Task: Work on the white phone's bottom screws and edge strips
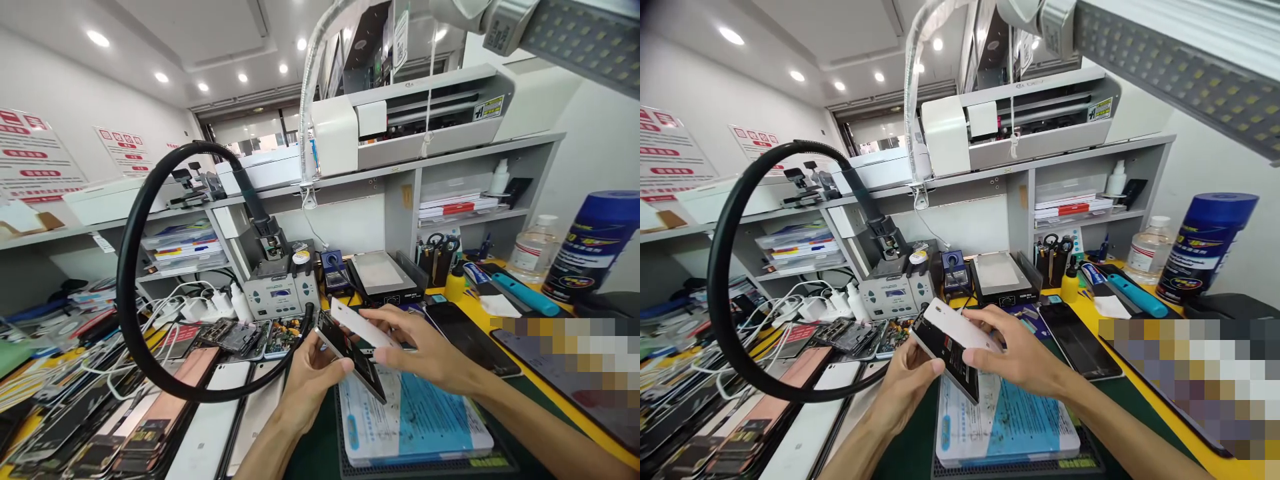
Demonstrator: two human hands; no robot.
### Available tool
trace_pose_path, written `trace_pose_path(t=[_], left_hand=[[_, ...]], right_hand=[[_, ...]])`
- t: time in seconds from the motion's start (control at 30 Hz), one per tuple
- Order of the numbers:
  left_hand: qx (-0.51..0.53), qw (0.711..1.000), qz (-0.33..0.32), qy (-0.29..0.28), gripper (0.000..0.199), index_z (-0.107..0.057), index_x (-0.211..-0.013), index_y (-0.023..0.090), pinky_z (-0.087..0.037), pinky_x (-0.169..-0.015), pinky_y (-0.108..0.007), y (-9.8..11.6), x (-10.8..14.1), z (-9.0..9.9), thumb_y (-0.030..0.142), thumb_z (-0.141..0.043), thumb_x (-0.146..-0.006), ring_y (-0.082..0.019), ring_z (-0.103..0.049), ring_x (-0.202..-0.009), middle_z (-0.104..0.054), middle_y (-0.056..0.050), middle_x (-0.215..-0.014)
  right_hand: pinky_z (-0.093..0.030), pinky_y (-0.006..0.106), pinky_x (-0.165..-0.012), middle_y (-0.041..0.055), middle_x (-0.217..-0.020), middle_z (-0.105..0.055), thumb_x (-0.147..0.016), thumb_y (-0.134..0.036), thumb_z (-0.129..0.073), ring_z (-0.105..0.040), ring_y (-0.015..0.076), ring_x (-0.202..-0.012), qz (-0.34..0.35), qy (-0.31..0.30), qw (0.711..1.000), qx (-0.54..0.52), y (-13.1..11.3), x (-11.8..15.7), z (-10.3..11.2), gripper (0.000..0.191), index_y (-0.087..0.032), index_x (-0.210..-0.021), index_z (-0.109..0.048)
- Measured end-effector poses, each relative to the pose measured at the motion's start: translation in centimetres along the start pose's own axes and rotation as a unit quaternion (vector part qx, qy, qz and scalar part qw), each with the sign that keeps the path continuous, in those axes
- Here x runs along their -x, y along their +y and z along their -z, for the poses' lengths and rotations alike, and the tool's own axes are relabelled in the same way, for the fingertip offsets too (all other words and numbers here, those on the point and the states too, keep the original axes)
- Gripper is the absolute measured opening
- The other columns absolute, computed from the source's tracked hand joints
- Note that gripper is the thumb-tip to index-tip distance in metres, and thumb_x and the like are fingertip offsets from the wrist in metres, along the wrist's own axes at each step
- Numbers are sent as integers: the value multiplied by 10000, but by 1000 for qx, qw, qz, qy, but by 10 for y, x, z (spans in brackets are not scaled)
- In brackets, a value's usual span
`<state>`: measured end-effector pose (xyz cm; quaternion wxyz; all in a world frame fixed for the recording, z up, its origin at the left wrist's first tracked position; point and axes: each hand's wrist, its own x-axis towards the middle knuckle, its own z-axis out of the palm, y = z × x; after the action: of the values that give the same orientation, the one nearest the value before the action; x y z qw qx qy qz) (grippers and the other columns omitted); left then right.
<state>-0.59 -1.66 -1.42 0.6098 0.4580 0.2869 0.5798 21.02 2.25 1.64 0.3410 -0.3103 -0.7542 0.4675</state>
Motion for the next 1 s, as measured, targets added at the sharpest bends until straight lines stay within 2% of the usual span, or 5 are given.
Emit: trace_pose_path(t=[0.13, 0.3, 0.67, 0.87, 1.0], left_hand=[[-9, 1000, -9, 15, 500, -665, -1163, 197, -428, -1024, -445, -2, 1, -1, 280, -843, -703, -305, -624, -1120, -715, -106, -1136], [-16, 999, -16, 38, 492, -659, -1154, 216, -439, -1006, -425, -4, 3, -2, 323, -830, -705, -300, -631, -1109, -721, -95, -1114], [-48, 998, -31, 38, 484, -651, -1165, 203, -446, -984, -425, -2, 5, -4, 313, -816, -724, -301, -637, -1071, -723, -102, -1091], [-68, 997, -26, 32, 405, -690, -1084, 177, -459, -945, -417, -2, 5, -3, 337, -807, -732, -315, -634, -1058, -723, -116, -1068], [-78, 996, -28, 32, 422, -686, -1103, 183, -450, -968, -430, -2, 5, -3, 350, -804, -733, -312, -632, -1053, -719, -110, -1064]], right_hand=[[-432, 391, -953, 72, -1332, -543, -859, -462, -693, -523, 279, -1180, 26, 2, 997, 73, 5, 1, -3, 542, -312, -1361, -556], [-438, 386, -954, 88, -1279, -581, -871, -445, -682, -542, 285, -1166, 44, -3, 996, 78, 4, 0, -9, 431, -285, -1270, -645], [-475, 353, -876, 62, -1243, -579, -873, -451, -681, -572, 254, -1092, 35, -18, 996, 78, 6, 1, -7, 445, -328, -1298, -633], [-457, 401, -953, 84, -1252, -580, -870, -438, -688, -552, 282, -1141, 39, -19, 996, 83, 5, 1, -8, 457, -303, -1304, -641], [-461, 414, -947, 100, -1246, -588, -864, -441, -694, -557, 293, -1129, 38, -27, 995, 88, 4, 1, -7, 488, -291, -1325, -633]])
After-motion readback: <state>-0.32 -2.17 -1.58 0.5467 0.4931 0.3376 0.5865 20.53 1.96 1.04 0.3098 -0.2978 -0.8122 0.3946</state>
